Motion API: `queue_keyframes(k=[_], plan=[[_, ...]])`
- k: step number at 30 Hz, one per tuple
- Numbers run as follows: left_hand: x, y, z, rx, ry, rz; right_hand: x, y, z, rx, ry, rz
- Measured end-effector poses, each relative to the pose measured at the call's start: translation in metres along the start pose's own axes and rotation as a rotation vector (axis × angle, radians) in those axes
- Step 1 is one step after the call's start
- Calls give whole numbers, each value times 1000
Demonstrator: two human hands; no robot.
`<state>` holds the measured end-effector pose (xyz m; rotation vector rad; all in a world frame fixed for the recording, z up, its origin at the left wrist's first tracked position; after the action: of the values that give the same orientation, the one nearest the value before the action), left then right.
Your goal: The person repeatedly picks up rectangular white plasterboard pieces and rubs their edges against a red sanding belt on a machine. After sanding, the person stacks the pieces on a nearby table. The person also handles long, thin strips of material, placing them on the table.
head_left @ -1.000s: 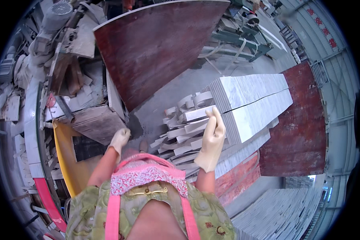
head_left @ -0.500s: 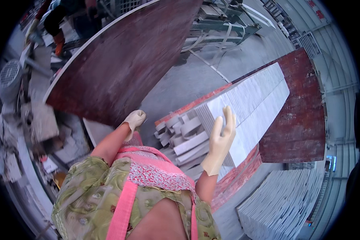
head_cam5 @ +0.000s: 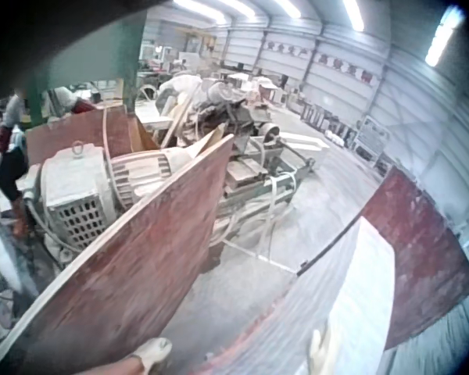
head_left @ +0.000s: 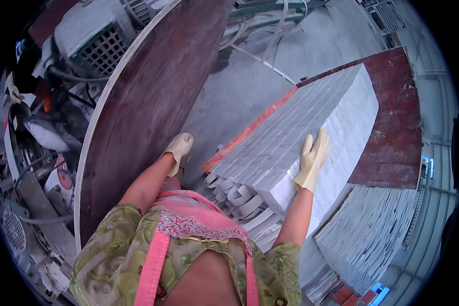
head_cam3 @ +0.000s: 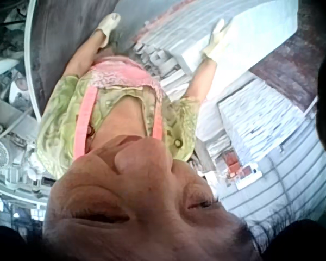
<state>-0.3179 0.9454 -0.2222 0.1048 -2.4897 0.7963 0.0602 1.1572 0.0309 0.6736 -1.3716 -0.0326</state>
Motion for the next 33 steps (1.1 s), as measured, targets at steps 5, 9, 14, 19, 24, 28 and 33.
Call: queue_keyframes(k=[5,9,14,19,24,28,33], plan=[[3,16,-29,4,-216,-101,1,3,6,41,-43,4],[16,35,-57,58,-142,24,6,-2,3,3,-16,25],[28,84,-74,-70,-186,-127,17,6,12,-173,158,80],[53,134,-131,-92,-73,-50,23,5,14,-279,214,92],[50,220,-150,-74,14,59,30,6,21,-367,243,143],[50,282,-178,-221,144,25,35,8,20,-449,241,222],[70,343,-239,-254,234,-49,39,22,14,-560,204,232]])
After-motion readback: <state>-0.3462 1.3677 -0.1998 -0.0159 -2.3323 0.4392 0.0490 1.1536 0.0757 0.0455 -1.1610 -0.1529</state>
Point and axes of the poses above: each hand's wrist, its own y-axis towards the middle knuckle, its own x-axis out of the back of the hand, z = x × y, the point moved 4 cm from there along y, towards the middle knuckle
